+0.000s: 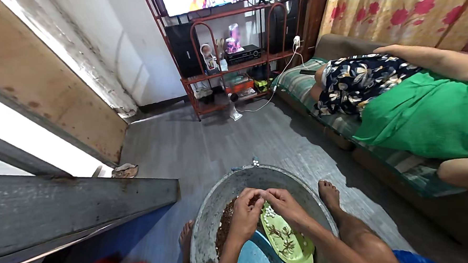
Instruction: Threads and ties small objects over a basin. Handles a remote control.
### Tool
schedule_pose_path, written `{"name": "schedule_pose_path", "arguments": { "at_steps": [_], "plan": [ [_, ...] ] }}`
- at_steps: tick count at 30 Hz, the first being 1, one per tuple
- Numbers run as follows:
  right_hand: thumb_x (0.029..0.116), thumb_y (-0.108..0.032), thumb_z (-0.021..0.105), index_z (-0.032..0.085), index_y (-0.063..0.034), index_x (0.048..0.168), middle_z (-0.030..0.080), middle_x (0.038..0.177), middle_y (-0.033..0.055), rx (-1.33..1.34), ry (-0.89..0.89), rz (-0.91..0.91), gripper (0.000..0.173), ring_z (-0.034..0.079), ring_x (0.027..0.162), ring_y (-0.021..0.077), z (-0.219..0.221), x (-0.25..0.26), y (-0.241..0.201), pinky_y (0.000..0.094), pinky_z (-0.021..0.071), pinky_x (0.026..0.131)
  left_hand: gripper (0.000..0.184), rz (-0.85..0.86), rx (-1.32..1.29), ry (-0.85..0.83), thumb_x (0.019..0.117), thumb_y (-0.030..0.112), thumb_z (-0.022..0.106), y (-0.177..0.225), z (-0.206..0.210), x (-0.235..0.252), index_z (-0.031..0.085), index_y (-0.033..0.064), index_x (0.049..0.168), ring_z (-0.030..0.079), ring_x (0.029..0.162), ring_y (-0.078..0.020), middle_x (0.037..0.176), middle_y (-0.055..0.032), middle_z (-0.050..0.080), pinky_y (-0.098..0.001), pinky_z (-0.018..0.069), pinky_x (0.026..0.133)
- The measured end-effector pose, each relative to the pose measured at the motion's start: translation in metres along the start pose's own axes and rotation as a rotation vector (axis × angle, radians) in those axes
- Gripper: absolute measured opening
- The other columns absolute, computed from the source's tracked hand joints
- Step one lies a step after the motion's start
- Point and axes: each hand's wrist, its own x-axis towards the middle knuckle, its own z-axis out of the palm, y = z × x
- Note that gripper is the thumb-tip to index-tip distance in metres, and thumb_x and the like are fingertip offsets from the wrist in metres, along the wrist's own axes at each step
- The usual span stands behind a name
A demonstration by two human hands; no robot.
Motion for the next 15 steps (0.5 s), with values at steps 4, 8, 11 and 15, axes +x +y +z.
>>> {"name": "schedule_pose_path", "arguments": {
  "at_steps": [4, 8, 11, 15],
  "plan": [
    [0.1066, -0.039, 0.054, 0.070, -0.0088, 0.103, 0.051, 0.070, -0.0024, 0.271, 0.017, 0.140, 0.034, 0.044, 0.055, 0.0074, 0.007, -0.004, -0.005, 0.0245, 0.0401, 0.052, 0.012, -0.019, -0.017, 0.154, 0.0942, 0.013, 0.073, 0.002, 0.004, -0.001, 0.075, 0.0087, 0.105, 0.072, 0.083, -0.0132, 0.100, -0.0022, 0.073, -0.0314, 0.0646, 0.076],
    [0.1050, -0.014, 0.051, 0.063, -0.0026, 0.115, 0.057, 0.078, 0.0034, 0.785, 0.401, 0.413, 0.019, 0.053, 0.060, 0.0116, 0.014, 0.005, 0.001, 0.0263, 0.0478, 0.055, 0.016, -0.149, -0.340, 0.268, 0.0901, -0.007, 0.069, 0.011, 0.005, 0.001, 0.065, -0.0060, 0.105, 0.073, 0.070, -0.0288, 0.094, -0.0195, 0.073, -0.0404, 0.0657, 0.065],
    [0.1066, -0.010, 0.047, 0.060, -0.0007, 0.118, 0.058, 0.078, 0.0041, 0.897, 0.414, 0.421, 0.020, 0.053, 0.058, 0.0102, 0.015, 0.010, 0.006, 0.0237, 0.0487, 0.053, 0.024, -0.205, -0.458, 0.247, 0.0926, -0.005, 0.069, 0.010, 0.006, 0.000, 0.065, -0.0086, 0.116, 0.072, 0.069, -0.0272, 0.093, -0.0212, 0.072, -0.0384, 0.0645, 0.064],
    [0.1101, -0.030, 0.048, 0.064, -0.0069, 0.108, 0.044, 0.062, -0.0044, 0.813, 0.275, 0.395, 0.028, 0.039, 0.047, 0.0052, 0.019, 0.008, 0.002, 0.0199, 0.0372, 0.045, 0.019, -0.268, -0.480, 0.149, 0.1010, 0.009, 0.064, 0.010, 0.010, -0.001, 0.067, -0.0073, 0.109, 0.071, 0.067, -0.0257, 0.086, -0.0198, 0.072, -0.0378, 0.0633, 0.064]
  ]
}}
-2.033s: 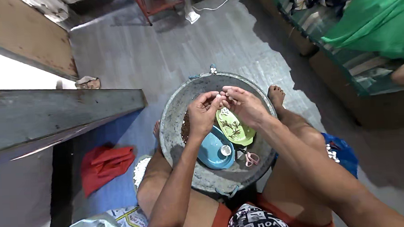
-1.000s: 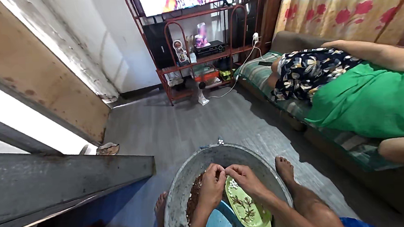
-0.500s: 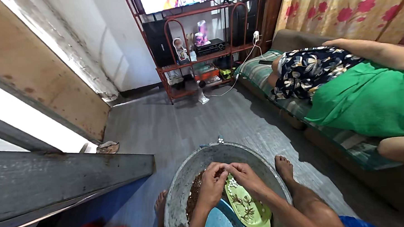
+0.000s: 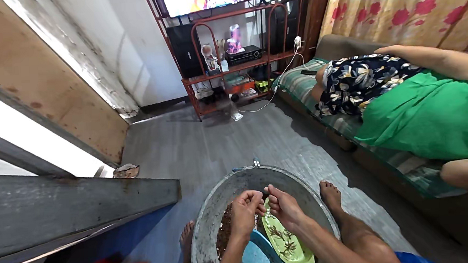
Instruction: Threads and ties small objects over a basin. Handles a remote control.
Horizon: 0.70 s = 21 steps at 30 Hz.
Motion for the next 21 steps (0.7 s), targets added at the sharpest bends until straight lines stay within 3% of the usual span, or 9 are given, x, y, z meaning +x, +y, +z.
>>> {"name": "schedule_pose_path", "arguments": {
  "at_steps": [3, 6, 8, 10, 12, 14, 15, 18, 21],
  "plan": [
    [0.1099, -0.038, 0.047, 0.062, -0.0104, 0.099, 0.039, 0.059, -0.0058, -0.016, -0.016, -0.003, 0.033, 0.037, 0.046, 0.0062, 0.000, -0.002, 0.001, 0.0219, 0.0382, 0.046, 0.018, -0.086, -0.030, -0.089, 0.1056, 0.009, 0.054, -0.001, 0.000, -0.001, 0.061, -0.0069, 0.111, 0.071, 0.068, -0.0254, 0.091, -0.0211, 0.072, -0.0373, 0.0625, 0.066],
    [0.1110, -0.038, 0.043, 0.055, -0.0132, 0.091, 0.039, 0.058, -0.0059, 0.025, -0.017, -0.004, 0.034, 0.038, 0.046, 0.0061, 0.000, -0.002, 0.001, 0.0220, 0.0388, 0.046, 0.026, -0.153, 0.045, -0.086, 0.1091, 0.014, 0.048, -0.005, -0.001, -0.001, 0.066, -0.0022, 0.116, 0.061, 0.058, -0.0170, 0.077, -0.0097, 0.064, -0.0316, 0.0561, 0.056],
    [0.1105, -0.030, 0.047, 0.061, -0.0105, 0.104, 0.044, 0.064, -0.0040, 0.011, -0.032, -0.021, 0.024, 0.042, 0.049, 0.0065, -0.004, -0.001, 0.003, 0.0217, 0.0408, 0.048, 0.029, -0.153, 0.141, -0.041, 0.1101, 0.020, 0.047, -0.009, 0.000, -0.001, 0.069, 0.0011, 0.108, 0.051, 0.050, -0.0134, 0.067, -0.0039, 0.054, -0.0286, 0.0486, 0.048],
    [0.1089, -0.021, 0.051, 0.064, -0.0083, 0.122, 0.052, 0.073, -0.0010, -0.039, -0.036, -0.029, 0.023, 0.048, 0.055, 0.0071, -0.007, -0.001, 0.006, 0.0215, 0.0439, 0.051, 0.031, -0.127, 0.240, -0.018, 0.1099, 0.025, 0.049, -0.012, 0.000, -0.001, 0.070, 0.0039, 0.101, 0.046, 0.048, -0.0122, 0.065, -0.0022, 0.052, -0.0280, 0.0439, 0.046],
    [0.1072, -0.016, 0.051, 0.063, -0.0060, 0.127, 0.057, 0.081, 0.0021, -0.042, 0.025, -0.021, 0.025, 0.052, 0.061, 0.0097, -0.006, -0.002, 0.008, 0.0239, 0.0466, 0.056, 0.029, -0.073, 0.443, -0.047, 0.1087, 0.024, 0.049, -0.010, -0.001, -0.002, 0.074, 0.0086, 0.106, 0.057, 0.060, -0.0130, 0.083, -0.0038, 0.064, -0.0312, 0.0524, 0.057],
    [0.1041, -0.013, 0.051, 0.060, -0.0025, 0.128, 0.061, 0.086, 0.0060, 0.025, 0.114, 0.024, 0.027, 0.059, 0.069, 0.0141, -0.001, -0.003, 0.008, 0.0298, 0.0521, 0.063, 0.031, -0.009, 0.689, -0.110, 0.1078, 0.024, 0.047, -0.007, 0.001, -0.005, 0.074, 0.0130, 0.116, 0.066, 0.092, -0.0159, 0.109, -0.0063, 0.068, -0.0380, 0.0563, 0.085],
    [0.1035, -0.012, 0.050, 0.058, -0.0011, 0.128, 0.062, 0.087, 0.0082, 0.068, 0.132, 0.044, 0.028, 0.061, 0.072, 0.0168, 0.000, -0.004, 0.007, 0.0333, 0.0548, 0.067, 0.031, 0.025, 0.798, -0.130, 0.1069, 0.026, 0.048, -0.007, 0.004, -0.007, 0.075, 0.0143, 0.119, 0.066, 0.100, -0.0184, 0.112, -0.0077, 0.067, -0.0413, 0.0553, 0.092],
    [0.1034, -0.016, 0.050, 0.059, -0.0037, 0.106, 0.060, 0.080, 0.0073, 0.144, 0.109, 0.080, 0.016, 0.061, 0.071, 0.0182, 0.004, -0.005, 0.007, 0.0357, 0.0559, 0.069, 0.034, -0.005, 1.127, -0.154, 0.1013, 0.034, 0.058, -0.009, 0.014, -0.011, 0.071, 0.0211, 0.130, 0.068, 0.104, -0.0234, 0.118, -0.0103, 0.066, -0.0455, 0.0568, 0.093],
    [0.1045, -0.018, 0.049, 0.063, -0.0028, 0.103, 0.061, 0.080, 0.0074, 0.139, 0.093, 0.087, 0.020, 0.061, 0.071, 0.0180, 0.004, -0.010, 0.010, 0.0346, 0.0549, 0.069, 0.031, -0.012, 1.293, -0.129, 0.1021, 0.033, 0.058, -0.012, 0.020, -0.011, 0.073, 0.0215, 0.127, 0.069, 0.102, -0.0267, 0.119, -0.0118, 0.066, -0.0472, 0.0578, 0.089]
  ]
}}
